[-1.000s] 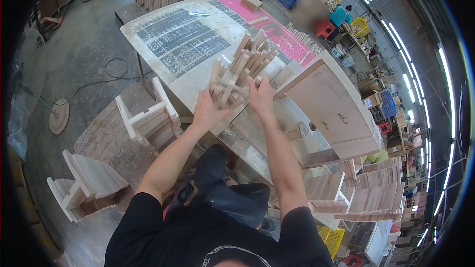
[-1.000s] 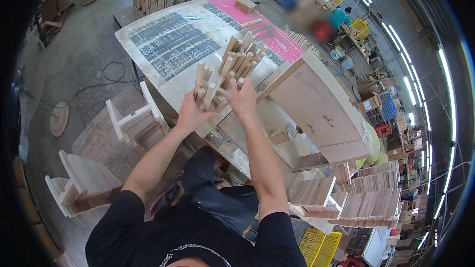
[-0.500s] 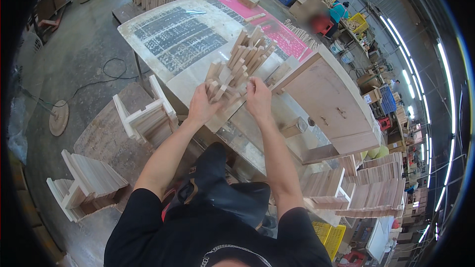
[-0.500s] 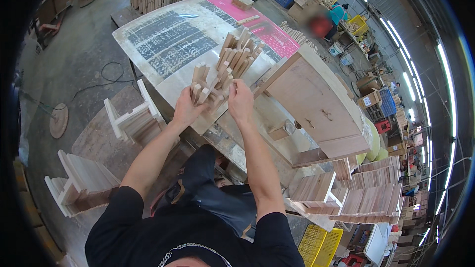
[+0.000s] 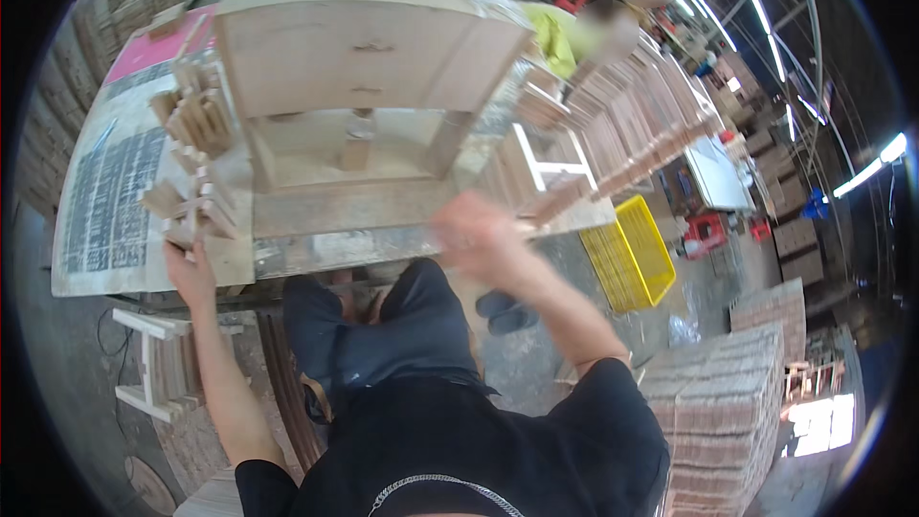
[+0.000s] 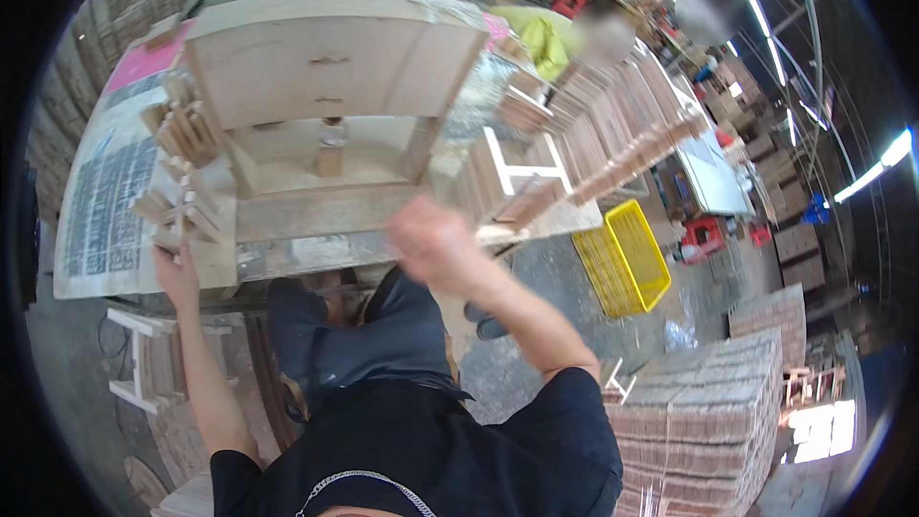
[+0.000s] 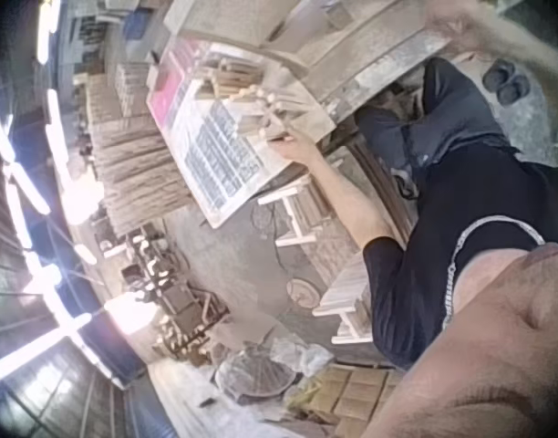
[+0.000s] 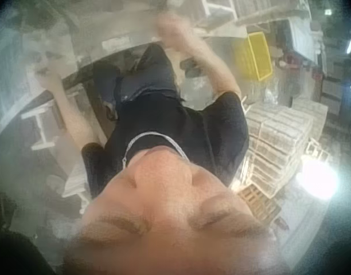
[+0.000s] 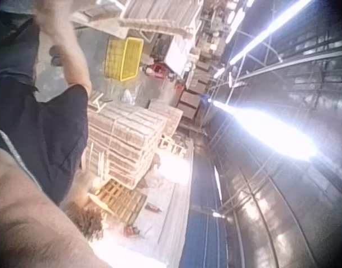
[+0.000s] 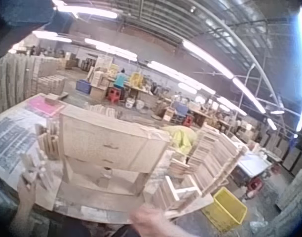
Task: Assembling interlocking wooden cross-frame components for furniture, tapping them together to ensure a tight fit.
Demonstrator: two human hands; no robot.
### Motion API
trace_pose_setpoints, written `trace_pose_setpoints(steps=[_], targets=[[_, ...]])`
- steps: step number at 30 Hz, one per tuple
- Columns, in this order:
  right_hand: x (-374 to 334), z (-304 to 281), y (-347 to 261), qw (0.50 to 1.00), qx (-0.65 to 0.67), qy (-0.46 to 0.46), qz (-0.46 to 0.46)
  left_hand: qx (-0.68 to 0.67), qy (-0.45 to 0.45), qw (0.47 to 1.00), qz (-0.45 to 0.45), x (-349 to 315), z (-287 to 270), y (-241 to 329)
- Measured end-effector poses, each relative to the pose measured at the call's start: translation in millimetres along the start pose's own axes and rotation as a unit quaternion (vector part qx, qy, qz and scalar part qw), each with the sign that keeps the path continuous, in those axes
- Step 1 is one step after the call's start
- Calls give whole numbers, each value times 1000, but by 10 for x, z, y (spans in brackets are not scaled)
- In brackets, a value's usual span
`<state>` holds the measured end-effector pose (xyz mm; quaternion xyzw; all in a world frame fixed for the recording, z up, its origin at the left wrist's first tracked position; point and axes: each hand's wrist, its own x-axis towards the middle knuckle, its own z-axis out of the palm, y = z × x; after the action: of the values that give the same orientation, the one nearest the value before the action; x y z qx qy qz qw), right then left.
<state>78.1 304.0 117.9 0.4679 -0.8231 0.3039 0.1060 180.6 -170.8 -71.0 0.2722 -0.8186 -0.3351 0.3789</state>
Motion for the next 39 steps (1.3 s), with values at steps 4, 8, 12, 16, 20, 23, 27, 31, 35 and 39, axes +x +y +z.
trace_pose_setpoints(steps=[4, 8, 12, 16, 20, 23, 27, 31, 35, 39], targets=[[-438, -1270, 807, 927, -285, 55, 239, -43, -7, 999, -23, -18, 18, -20], [-658, -1632, 1615, 915, -280, -115, 267, 270, 27, 962, 11, -596, -267, -165], [-1466, -1928, 2220, 943, -216, -48, 249, 218, 18, 974, 60, -839, -997, 1405], [-1034, -1918, 2135, 960, -138, -92, 225, 482, 54, 874, 12, -952, -1819, 1306], [-948, -1883, 2084, 968, -109, -54, 218, 534, -59, 832, -141, -918, -2041, 863], [-1042, -1926, 1615, 963, -123, 41, 236, 543, -81, 823, -146, -780, -2056, 487], [-948, -1568, 757, 967, -148, 143, 152, 334, 61, 941, -7, -815, -2384, 677], [-450, -789, -35, 996, -30, 84, 24, 311, 252, 913, 79, -1129, -2590, 1453], [-455, 49, -232, 994, 70, 36, 81, -14, 83, 968, 237, -1633, -1706, 2133], [-484, 653, -145, 980, 195, 17, 26, -27, -175, 942, 286, -1873, -957, 2801]])
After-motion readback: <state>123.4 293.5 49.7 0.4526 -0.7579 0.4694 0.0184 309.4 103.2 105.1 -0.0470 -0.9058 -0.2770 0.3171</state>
